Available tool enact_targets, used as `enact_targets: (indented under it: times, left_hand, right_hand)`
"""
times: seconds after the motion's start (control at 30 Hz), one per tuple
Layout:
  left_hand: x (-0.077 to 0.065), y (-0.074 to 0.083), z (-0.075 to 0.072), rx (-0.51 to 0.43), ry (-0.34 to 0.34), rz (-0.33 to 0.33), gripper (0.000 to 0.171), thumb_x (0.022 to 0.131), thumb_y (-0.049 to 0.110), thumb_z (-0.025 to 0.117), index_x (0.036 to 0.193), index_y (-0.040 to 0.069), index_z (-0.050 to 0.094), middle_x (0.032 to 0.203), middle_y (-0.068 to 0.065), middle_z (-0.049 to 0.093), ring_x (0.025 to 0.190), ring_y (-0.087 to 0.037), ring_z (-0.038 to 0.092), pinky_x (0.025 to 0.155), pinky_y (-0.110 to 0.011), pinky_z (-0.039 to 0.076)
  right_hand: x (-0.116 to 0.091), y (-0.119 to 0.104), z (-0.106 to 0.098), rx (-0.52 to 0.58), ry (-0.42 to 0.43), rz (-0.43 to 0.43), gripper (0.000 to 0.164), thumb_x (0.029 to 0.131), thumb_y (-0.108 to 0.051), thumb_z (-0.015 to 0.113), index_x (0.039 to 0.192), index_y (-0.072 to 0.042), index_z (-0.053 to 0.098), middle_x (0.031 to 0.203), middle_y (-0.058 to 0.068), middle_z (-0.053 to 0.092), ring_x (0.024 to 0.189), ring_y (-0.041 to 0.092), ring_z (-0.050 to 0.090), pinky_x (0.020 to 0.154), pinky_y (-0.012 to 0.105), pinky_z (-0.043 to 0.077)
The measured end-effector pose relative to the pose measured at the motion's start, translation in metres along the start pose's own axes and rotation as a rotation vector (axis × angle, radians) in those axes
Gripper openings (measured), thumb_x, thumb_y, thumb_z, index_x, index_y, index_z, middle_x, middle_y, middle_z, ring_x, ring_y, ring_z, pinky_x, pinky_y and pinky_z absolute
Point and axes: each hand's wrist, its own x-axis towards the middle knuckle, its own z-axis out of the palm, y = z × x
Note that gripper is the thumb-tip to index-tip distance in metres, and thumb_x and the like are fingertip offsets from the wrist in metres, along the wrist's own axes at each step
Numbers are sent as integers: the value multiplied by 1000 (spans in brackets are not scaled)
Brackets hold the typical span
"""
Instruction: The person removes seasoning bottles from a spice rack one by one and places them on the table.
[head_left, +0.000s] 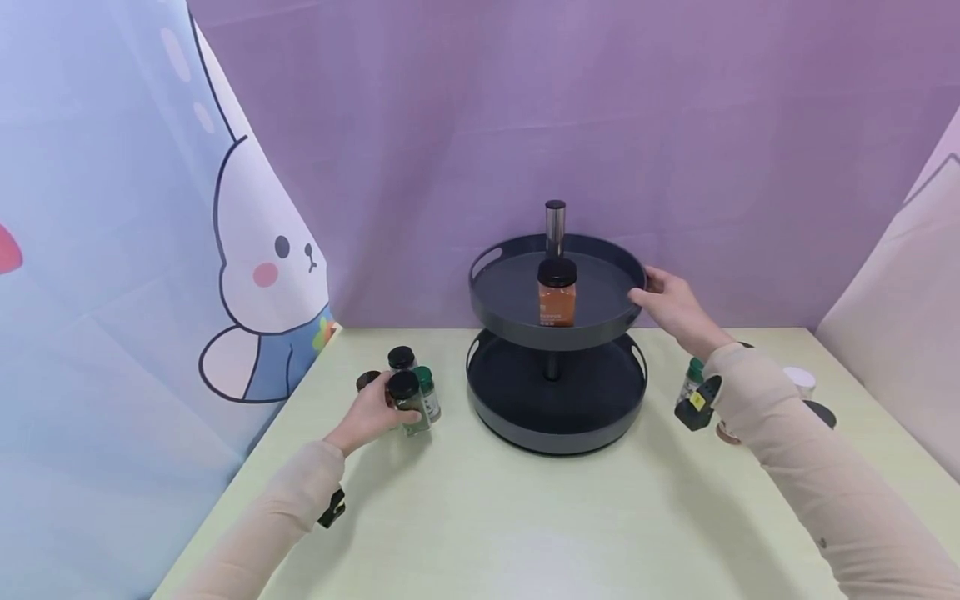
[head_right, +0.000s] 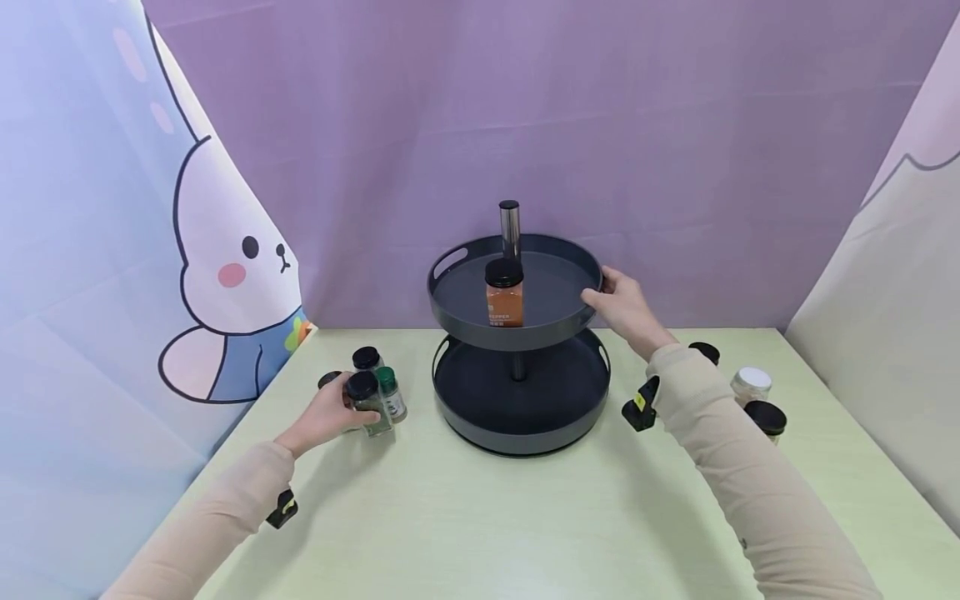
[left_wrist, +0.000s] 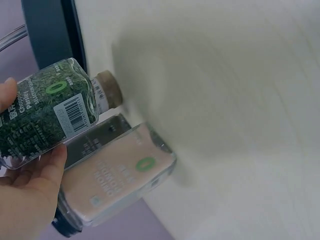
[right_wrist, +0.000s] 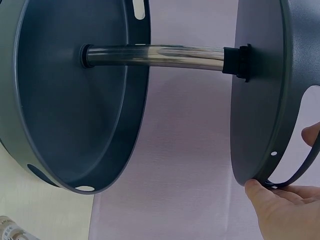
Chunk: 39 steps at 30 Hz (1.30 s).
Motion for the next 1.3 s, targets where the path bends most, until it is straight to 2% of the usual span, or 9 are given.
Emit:
enact_targets:
  times: [0.27,0.53,0.97,1.3]
  left_hand:
    - [1,-2,10,-10,8,-8,70,70,22,79,128,4,43,116,-14,58,91,-23,53,77,-35,46]
    - [2,-8,16,-38,21,4,67,69,19,79,125,2,45,114,-15,58,94,-24,53,82,-39,45]
    - [4,-13,23,-2,27,9,68,69,20,79,124,2,46,116,-15,57,97,-25,55,83,-40,46]
    - [2,-15,25,-27,12,0,67,69,19,80,125,2,46,118,-15,56,97,-24,54,81,-38,47]
  right_hand:
    - [2,2,-1,1,-2,0,68,94,-22,44,147,-3,6,149,20,23,137,32,24,111,49,24]
    - [2,3,0,3,-8,-3,67,95,-24,43,147,-4,4,149,20,22,137,32,23,111,49,23]
    - [1,1,-1,-6,-6,4,68,95,-24,43,147,-4,4,149,21,22,137,33,23,111,50,24]
    - [1,2,1,-10,5,6,68,94,-24,44,147,-4,6,149,21,22,136,33,24,111,50,23]
